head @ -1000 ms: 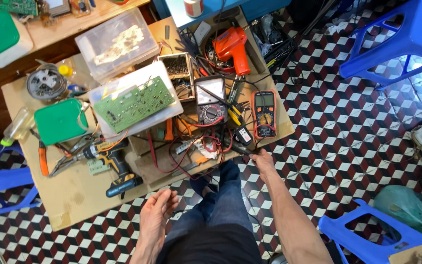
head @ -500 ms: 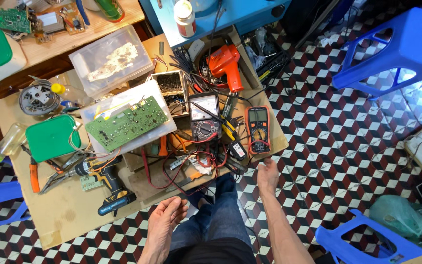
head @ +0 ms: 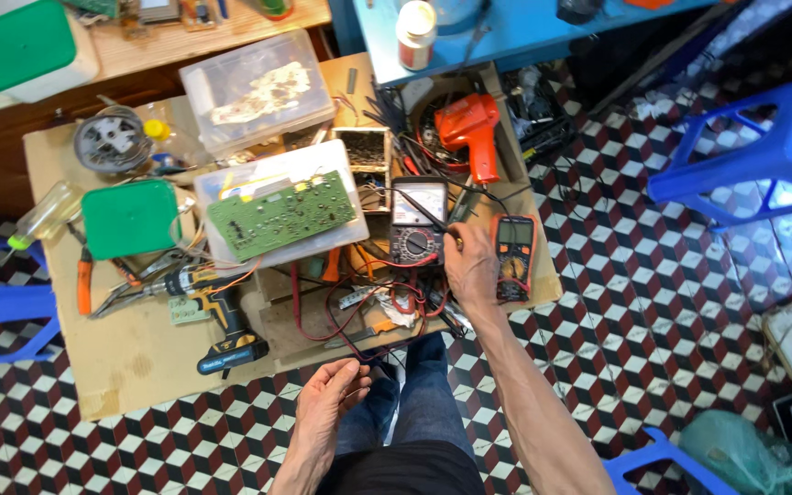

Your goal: The person uses a magnifying glass to inspect a circuit board, then uses a heat gun to apply heat to specific components. They also use a multimeter to test electrical connections and handle various small electronic components and tools on a cluttered workbench.

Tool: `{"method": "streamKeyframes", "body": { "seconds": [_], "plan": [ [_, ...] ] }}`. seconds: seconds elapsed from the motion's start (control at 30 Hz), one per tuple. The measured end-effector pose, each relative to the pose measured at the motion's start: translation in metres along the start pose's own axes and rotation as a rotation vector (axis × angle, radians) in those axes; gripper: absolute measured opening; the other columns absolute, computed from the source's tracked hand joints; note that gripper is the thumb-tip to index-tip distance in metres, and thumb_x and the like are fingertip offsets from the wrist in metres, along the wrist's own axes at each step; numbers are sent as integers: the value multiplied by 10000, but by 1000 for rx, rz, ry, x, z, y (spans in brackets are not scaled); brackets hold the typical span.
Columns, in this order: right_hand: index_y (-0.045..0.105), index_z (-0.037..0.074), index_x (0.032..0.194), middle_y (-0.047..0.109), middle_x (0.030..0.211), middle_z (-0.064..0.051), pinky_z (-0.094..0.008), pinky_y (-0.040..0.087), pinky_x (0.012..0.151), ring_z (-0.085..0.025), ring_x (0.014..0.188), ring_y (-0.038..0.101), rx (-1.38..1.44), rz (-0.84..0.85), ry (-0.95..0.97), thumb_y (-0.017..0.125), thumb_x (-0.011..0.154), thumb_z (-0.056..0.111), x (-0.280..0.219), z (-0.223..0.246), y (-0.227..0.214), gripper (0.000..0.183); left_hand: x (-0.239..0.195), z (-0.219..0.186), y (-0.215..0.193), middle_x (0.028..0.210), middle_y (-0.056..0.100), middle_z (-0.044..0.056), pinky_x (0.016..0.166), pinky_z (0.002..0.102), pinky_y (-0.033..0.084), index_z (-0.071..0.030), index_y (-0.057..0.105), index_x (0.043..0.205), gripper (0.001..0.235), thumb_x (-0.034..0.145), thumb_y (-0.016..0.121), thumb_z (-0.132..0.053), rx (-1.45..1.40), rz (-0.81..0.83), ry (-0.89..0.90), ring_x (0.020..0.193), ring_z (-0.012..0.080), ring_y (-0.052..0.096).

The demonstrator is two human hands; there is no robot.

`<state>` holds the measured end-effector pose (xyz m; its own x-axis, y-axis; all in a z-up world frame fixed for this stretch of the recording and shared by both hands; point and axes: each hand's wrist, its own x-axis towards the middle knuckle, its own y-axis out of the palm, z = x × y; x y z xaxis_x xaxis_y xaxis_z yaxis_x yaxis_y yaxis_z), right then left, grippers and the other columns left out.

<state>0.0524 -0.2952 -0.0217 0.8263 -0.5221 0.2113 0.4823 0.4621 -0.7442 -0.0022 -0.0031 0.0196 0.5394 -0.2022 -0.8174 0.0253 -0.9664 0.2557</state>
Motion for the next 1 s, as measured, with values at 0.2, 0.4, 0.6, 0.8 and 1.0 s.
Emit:
{"method": "streamKeyframes", "body": {
  "seconds": [0.2,0.4,0.6,0.8,1.0],
  "plan": [
    [666,-6,1109,677,1010,-214,-493,478,852,-398,971,623,-80,101,-42,716,876,191,17,-10,13,309,-4,4,-17,1025,771,119,809,277,598,-10,662,1149,326,904,709,-221,-32,-90,-21,899,155,732],
    [674,50,1148,724,1032,-176,-466,535,829,-359,949,679,6,258,94,649,947,207,22,-1,-1,257,-5,12,-28,1024,765,116,806,277,585,-6,632,1182,356,902,720,-206,-69,-85,-4,896,160,727],
    [676,31,1280,734,1098,-166,-351,558,815,-284,925,704,160,365,-534,754,890,319,-39,29,4,491,-4,12,-28,1027,754,122,818,286,588,0,621,1195,362,915,694,-217,-62,-45,-3,895,161,725],
    [712,36,1170,761,954,-159,-338,542,710,-241,810,705,216,-8,513,625,1025,212,-80,-44,-26,244,-2,7,-23,1036,754,130,829,300,588,13,614,1191,368,925,689,-229,7,-30,-15,898,172,720],
    [697,-1,1144,688,1151,-216,-463,538,917,-341,1032,693,-147,-90,510,713,962,309,-57,-129,-49,360,0,11,-20,1004,755,123,829,315,590,3,628,1175,353,924,691,-237,64,-2,-46,894,172,715]
  ]
}}
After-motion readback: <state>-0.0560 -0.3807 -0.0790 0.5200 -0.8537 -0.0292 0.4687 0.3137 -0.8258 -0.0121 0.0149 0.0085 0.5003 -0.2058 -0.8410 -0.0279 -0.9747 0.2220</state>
